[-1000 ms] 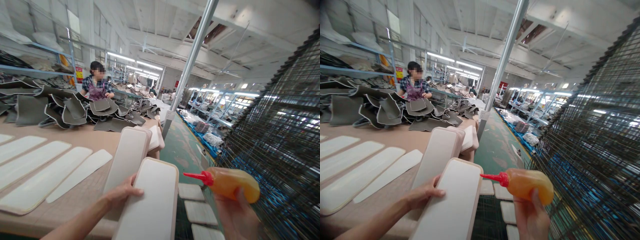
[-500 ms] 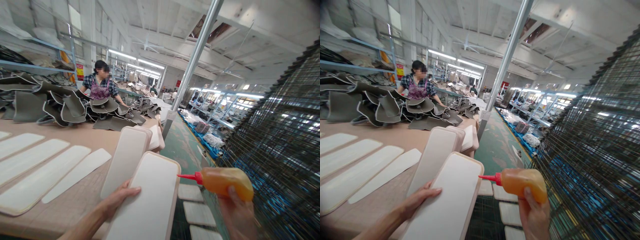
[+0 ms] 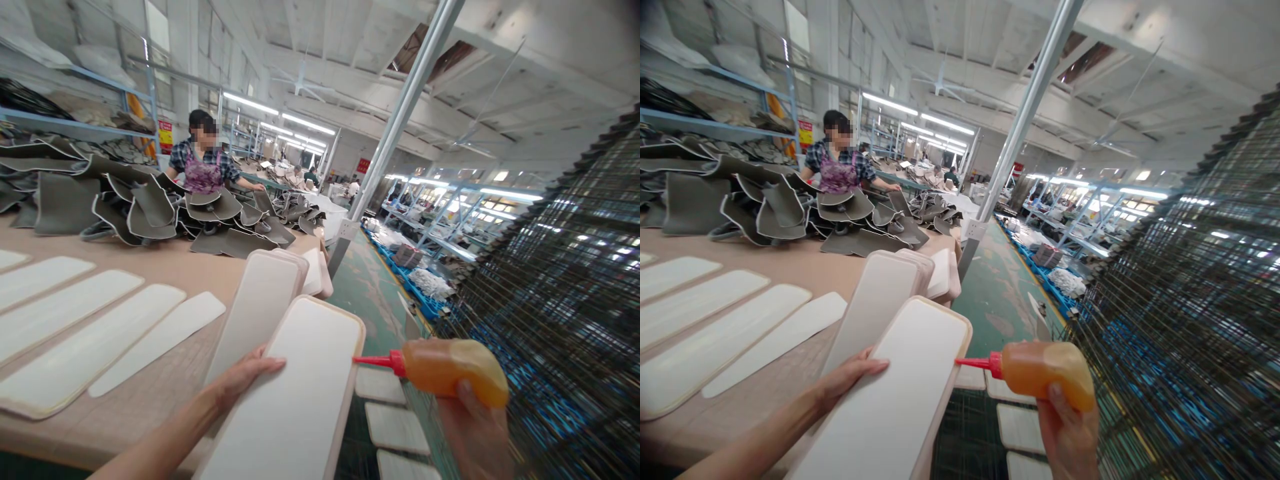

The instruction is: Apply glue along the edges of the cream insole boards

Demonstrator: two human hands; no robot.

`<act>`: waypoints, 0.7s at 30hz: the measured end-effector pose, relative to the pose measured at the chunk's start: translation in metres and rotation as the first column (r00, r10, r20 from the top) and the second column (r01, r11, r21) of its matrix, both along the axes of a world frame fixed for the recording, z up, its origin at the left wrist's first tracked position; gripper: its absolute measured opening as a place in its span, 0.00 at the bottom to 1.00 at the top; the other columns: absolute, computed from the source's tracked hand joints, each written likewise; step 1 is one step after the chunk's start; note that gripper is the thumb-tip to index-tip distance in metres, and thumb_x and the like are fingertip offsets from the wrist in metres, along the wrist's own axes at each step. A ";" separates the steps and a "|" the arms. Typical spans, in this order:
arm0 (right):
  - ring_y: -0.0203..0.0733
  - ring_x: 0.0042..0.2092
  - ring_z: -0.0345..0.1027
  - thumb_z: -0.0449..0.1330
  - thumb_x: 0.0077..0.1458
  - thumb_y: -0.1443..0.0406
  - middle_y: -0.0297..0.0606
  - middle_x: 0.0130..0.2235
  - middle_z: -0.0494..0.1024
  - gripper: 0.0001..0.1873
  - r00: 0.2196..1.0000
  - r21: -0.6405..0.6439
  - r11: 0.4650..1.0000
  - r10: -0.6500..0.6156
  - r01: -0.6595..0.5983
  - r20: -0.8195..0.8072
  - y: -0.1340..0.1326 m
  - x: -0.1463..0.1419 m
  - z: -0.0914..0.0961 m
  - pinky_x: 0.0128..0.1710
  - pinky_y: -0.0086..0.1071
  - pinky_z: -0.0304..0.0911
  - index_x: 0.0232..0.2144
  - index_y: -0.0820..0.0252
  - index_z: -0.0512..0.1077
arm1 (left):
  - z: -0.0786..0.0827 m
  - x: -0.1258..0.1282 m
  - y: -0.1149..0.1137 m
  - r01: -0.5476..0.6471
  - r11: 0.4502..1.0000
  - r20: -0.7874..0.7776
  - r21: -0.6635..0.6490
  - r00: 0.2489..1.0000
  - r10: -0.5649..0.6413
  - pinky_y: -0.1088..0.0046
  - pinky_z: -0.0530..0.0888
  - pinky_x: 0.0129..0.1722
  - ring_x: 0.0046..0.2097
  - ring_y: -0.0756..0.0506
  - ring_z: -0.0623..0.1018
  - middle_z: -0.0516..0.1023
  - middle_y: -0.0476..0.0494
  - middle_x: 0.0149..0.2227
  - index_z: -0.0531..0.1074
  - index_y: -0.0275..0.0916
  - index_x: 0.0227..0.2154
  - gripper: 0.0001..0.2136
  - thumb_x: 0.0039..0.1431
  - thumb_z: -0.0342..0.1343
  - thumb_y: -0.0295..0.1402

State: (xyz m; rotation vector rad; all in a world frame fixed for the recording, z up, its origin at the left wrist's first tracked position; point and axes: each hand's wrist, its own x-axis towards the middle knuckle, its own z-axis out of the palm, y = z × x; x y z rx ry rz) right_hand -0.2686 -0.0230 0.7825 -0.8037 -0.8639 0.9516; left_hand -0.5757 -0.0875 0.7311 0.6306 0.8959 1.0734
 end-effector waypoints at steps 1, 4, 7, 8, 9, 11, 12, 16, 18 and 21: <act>0.45 0.46 0.67 0.70 0.31 0.57 0.38 0.48 0.71 0.36 1.000 0.001 1.000 0.010 -0.010 0.009 0.000 -0.001 0.000 0.43 0.30 0.67 0.46 0.55 0.67 | -0.001 -0.001 0.001 0.000 1.000 0.001 0.000 1.000 0.000 0.75 0.68 0.26 0.27 0.46 0.74 0.76 0.43 0.29 0.71 0.37 0.41 0.23 0.38 0.64 0.39; 0.51 0.48 0.66 0.69 0.31 0.56 0.39 0.48 0.70 0.37 0.999 0.015 0.999 0.035 -0.035 0.033 -0.003 0.000 -0.002 0.47 0.38 0.65 0.48 0.55 0.66 | -0.003 -0.001 0.003 0.010 1.000 0.008 0.007 1.000 -0.010 0.75 0.68 0.26 0.27 0.47 0.74 0.76 0.44 0.29 0.71 0.37 0.41 0.23 0.39 0.64 0.39; 0.52 0.50 0.64 0.68 0.33 0.57 0.38 0.49 0.70 0.37 0.996 0.004 0.997 0.074 -0.074 0.047 -0.006 0.002 -0.005 0.50 0.40 0.63 0.49 0.54 0.65 | -0.002 -0.001 0.004 0.023 1.000 0.016 0.018 1.000 -0.024 0.75 0.69 0.26 0.27 0.47 0.74 0.76 0.44 0.30 0.70 0.37 0.41 0.23 0.40 0.64 0.39; 0.52 0.50 0.64 0.68 0.34 0.57 0.38 0.48 0.70 0.37 0.995 0.002 0.997 0.082 -0.082 0.053 -0.007 0.002 -0.005 0.50 0.40 0.63 0.49 0.54 0.65 | -0.001 -0.001 0.004 0.025 0.999 0.015 0.020 1.000 -0.025 0.75 0.69 0.27 0.27 0.47 0.74 0.77 0.44 0.30 0.70 0.37 0.41 0.22 0.40 0.63 0.39; 0.52 0.50 0.63 0.68 0.34 0.56 0.37 0.48 0.70 0.37 0.994 0.002 0.996 0.086 -0.086 0.062 -0.008 0.003 -0.006 0.51 0.40 0.62 0.49 0.54 0.65 | -0.001 -0.002 0.004 0.028 0.999 0.012 0.020 1.000 -0.028 0.75 0.69 0.27 0.27 0.47 0.75 0.77 0.44 0.30 0.71 0.37 0.41 0.22 0.41 0.63 0.39; 0.52 0.50 0.64 0.68 0.33 0.55 0.38 0.48 0.70 0.37 0.993 0.003 0.997 0.079 -0.080 0.086 -0.010 0.004 -0.007 0.51 0.41 0.62 0.48 0.55 0.65 | 0.001 -0.002 0.005 0.034 0.999 -0.004 0.012 0.999 -0.034 0.75 0.69 0.27 0.27 0.46 0.75 0.77 0.44 0.30 0.71 0.37 0.41 0.22 0.40 0.63 0.39; 0.52 0.50 0.64 0.68 0.33 0.55 0.39 0.48 0.70 0.37 0.993 0.002 0.997 0.077 -0.078 0.094 -0.010 0.004 -0.007 0.50 0.41 0.63 0.48 0.56 0.66 | 0.001 -0.002 0.006 0.037 0.999 -0.013 0.006 0.999 -0.037 0.74 0.69 0.27 0.28 0.46 0.75 0.77 0.43 0.30 0.71 0.37 0.40 0.22 0.40 0.63 0.39; 0.53 0.49 0.64 0.69 0.31 0.55 0.41 0.47 0.71 0.37 0.994 -0.001 0.997 0.082 -0.083 0.073 -0.014 0.004 -0.009 0.48 0.41 0.65 0.47 0.58 0.67 | 0.002 -0.002 0.008 0.031 1.000 -0.023 0.005 0.999 -0.031 0.75 0.69 0.27 0.27 0.46 0.75 0.77 0.44 0.29 0.71 0.37 0.39 0.22 0.39 0.63 0.39; 0.51 0.50 0.64 0.68 0.33 0.55 0.39 0.48 0.71 0.37 0.994 -0.006 0.996 0.090 -0.090 0.064 -0.017 0.004 -0.011 0.48 0.39 0.65 0.48 0.56 0.66 | 0.001 -0.001 0.009 0.027 1.000 -0.016 0.013 1.000 -0.027 0.75 0.69 0.26 0.27 0.47 0.75 0.77 0.45 0.29 0.71 0.38 0.39 0.21 0.39 0.63 0.39; 0.48 0.53 0.62 0.66 0.39 0.55 0.38 0.53 0.67 0.36 0.991 -0.016 0.994 0.110 -0.109 0.081 -0.024 0.005 -0.014 0.50 0.35 0.63 0.52 0.54 0.62 | 0.000 0.000 0.007 0.036 0.999 -0.002 0.030 0.999 -0.036 0.76 0.69 0.26 0.27 0.48 0.75 0.77 0.45 0.30 0.71 0.38 0.39 0.20 0.41 0.63 0.39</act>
